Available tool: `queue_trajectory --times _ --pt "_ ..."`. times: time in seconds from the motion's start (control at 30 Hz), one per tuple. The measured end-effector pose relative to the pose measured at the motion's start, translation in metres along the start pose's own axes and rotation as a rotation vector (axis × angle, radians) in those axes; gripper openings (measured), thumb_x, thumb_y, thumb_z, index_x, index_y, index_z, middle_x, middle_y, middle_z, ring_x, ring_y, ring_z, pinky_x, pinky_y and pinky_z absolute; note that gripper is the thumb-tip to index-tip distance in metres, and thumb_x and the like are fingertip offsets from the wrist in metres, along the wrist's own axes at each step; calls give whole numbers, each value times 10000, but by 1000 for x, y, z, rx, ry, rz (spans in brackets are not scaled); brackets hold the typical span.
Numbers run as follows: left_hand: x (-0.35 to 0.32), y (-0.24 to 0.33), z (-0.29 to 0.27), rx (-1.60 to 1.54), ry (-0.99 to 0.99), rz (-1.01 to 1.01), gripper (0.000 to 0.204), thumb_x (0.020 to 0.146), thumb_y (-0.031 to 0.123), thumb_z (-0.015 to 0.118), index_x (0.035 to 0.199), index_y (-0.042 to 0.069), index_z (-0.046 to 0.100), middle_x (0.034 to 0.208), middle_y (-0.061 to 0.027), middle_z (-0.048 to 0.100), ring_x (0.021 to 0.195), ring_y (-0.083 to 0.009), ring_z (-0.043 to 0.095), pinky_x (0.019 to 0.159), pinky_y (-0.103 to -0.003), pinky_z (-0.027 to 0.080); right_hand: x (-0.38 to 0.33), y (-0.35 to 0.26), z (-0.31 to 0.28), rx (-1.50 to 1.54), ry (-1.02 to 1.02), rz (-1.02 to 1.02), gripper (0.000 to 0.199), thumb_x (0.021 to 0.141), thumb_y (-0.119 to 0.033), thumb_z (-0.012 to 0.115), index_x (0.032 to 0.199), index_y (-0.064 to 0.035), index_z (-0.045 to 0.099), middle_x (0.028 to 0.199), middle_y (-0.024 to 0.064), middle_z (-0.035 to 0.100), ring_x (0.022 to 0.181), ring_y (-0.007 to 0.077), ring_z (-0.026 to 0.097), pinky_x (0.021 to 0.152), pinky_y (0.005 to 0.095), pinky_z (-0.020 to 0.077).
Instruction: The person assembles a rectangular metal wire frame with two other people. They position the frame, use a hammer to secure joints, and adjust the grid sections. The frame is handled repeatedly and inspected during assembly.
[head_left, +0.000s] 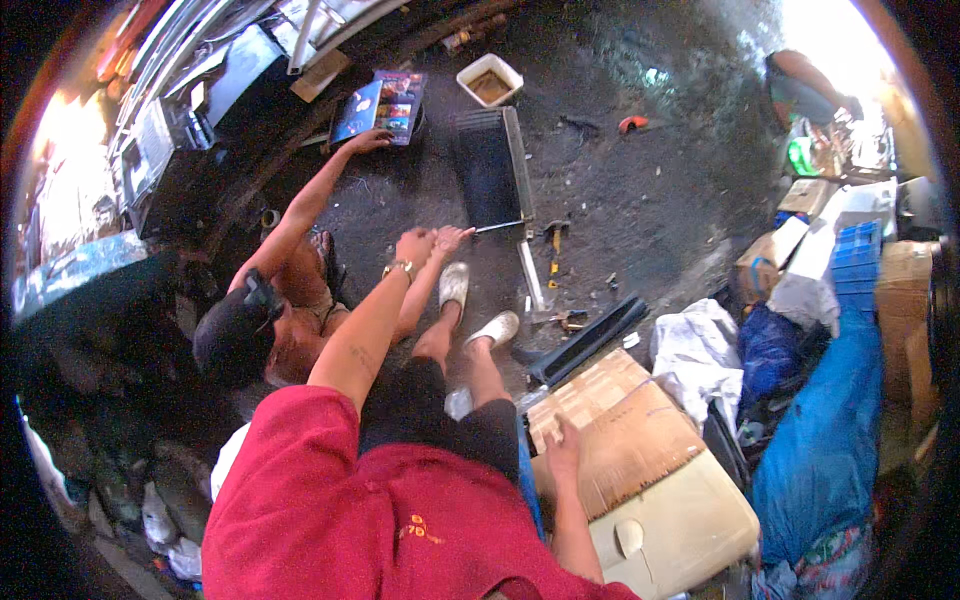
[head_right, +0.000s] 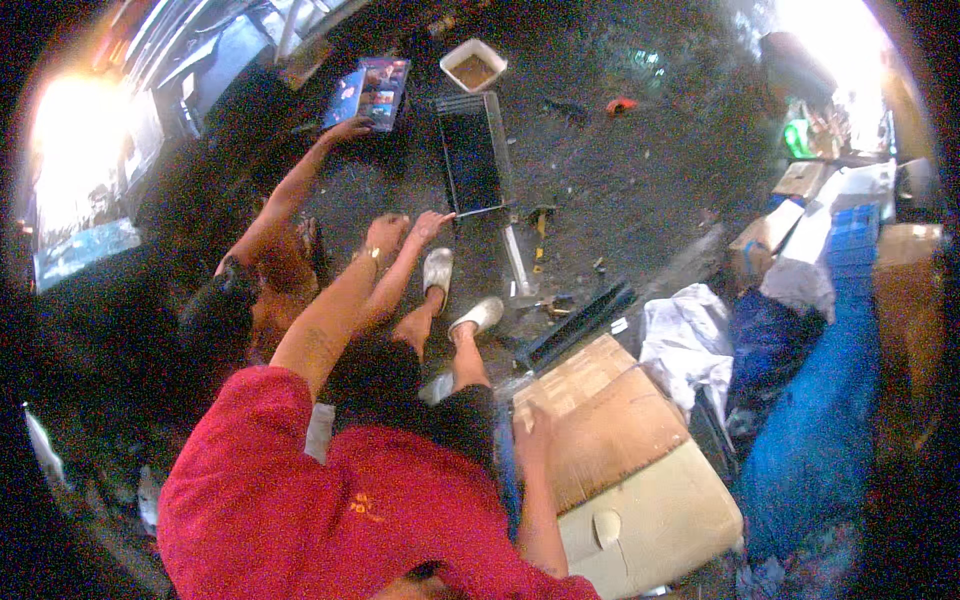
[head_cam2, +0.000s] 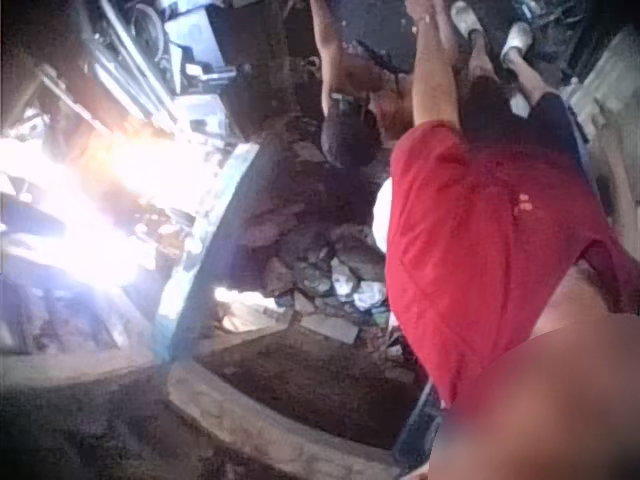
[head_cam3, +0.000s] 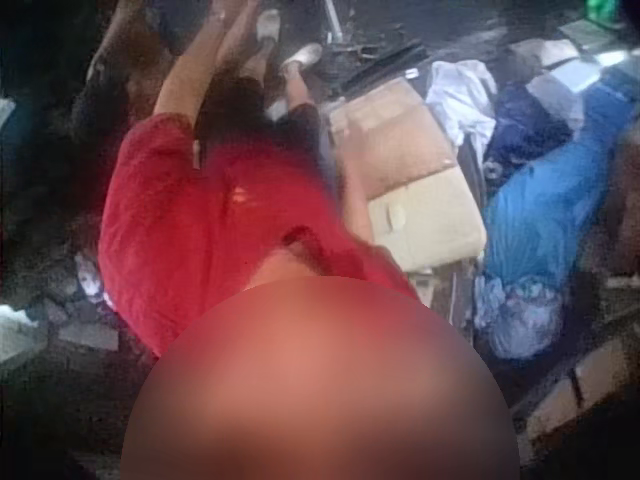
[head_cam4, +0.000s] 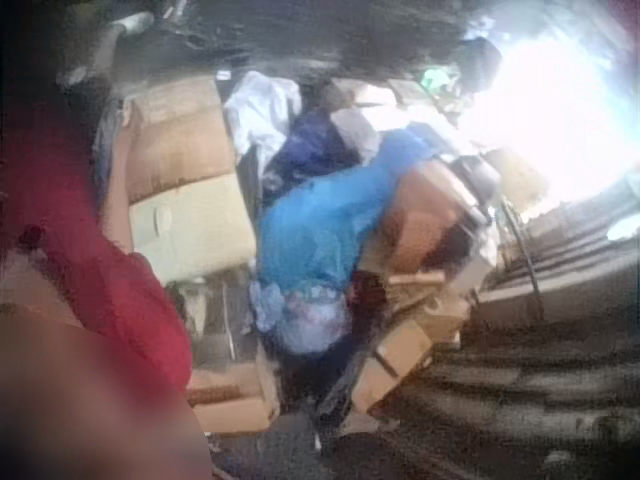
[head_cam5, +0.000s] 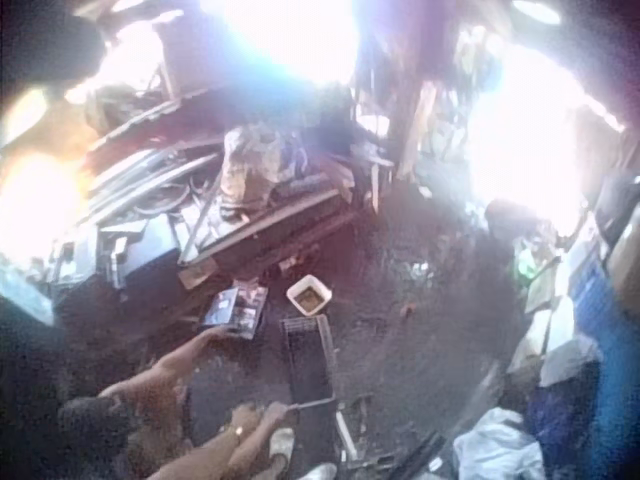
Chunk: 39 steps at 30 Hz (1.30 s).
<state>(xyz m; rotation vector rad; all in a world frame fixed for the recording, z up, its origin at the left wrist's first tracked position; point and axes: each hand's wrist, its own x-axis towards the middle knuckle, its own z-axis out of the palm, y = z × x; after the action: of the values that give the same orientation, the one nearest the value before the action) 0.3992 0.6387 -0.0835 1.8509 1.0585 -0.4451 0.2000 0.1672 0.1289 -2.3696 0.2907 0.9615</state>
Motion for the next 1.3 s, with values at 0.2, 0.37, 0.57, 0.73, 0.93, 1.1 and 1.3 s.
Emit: queue_trajectory --times 0.2,0.37,0.57,0.73,0.93,1.1,1.3 --pt "226 -41 94 -25 54 25 718 806 600 662 1084 -63 677 1074 -250 691 1058 -343 655 927 -402 486 -40 92 92 393 -35 660 468 938 -165 627 1357 4 508 1138 138 664 1065 224 632 909 330 497" --pt "318 -35 165 -275 29 -205 852 785 615 705 1291 -54 558 1172 -205 660 1082 -345 639 967 -442 484 -98 150 137 607 -100 1026 469 930 -214 651 1324 11 533 1021 100 677 854 137 652 646 250 485" --pt "282 73 208 -604 -351 -112 494 858 503 711 1046 71 566 826 -65 631 659 -212 627 584 -366 548 -132 137 191 575 -148 894 505 931 -239 651 1349 8 507 1087 118 661 852 201 674 679 312 529" --pt "186 196 196 -340 -553 -78 497 874 421 722 1069 -5 555 724 -94 589 538 -235 573 503 -426 505 -120 131 188 839 9 760 455 934 -194 622 1335 -10 514 1084 124 660 819 206 671 703 331 544" --pt "2 298 40 459 -382 496 613 889 569 631 964 -39 646 701 -106 614 567 -217 603 569 -433 485 -77 138 153 953 128 553 418 926 -178 612 1312 -38 533 968 92 676 701 171 648 578 304 534" --pt "-170 406 -76 948 -135 1134 729 854 728 522 916 16 669 808 -226 683 808 -410 676 721 -511 503 -16 158 127 1028 214 379 401 887 -191 619 1232 12 584 903 110 683 665 198 676 524 350 539" --pt "-338 488 -160 1177 183 1477 322 903 457 615 1027 161 649 795 -173 681 727 -378 676 633 -487 535 76 162 55 975 150 137 252 891 -221 624 1120 -117 614 789 34 630 534 161 602 422 312 458"
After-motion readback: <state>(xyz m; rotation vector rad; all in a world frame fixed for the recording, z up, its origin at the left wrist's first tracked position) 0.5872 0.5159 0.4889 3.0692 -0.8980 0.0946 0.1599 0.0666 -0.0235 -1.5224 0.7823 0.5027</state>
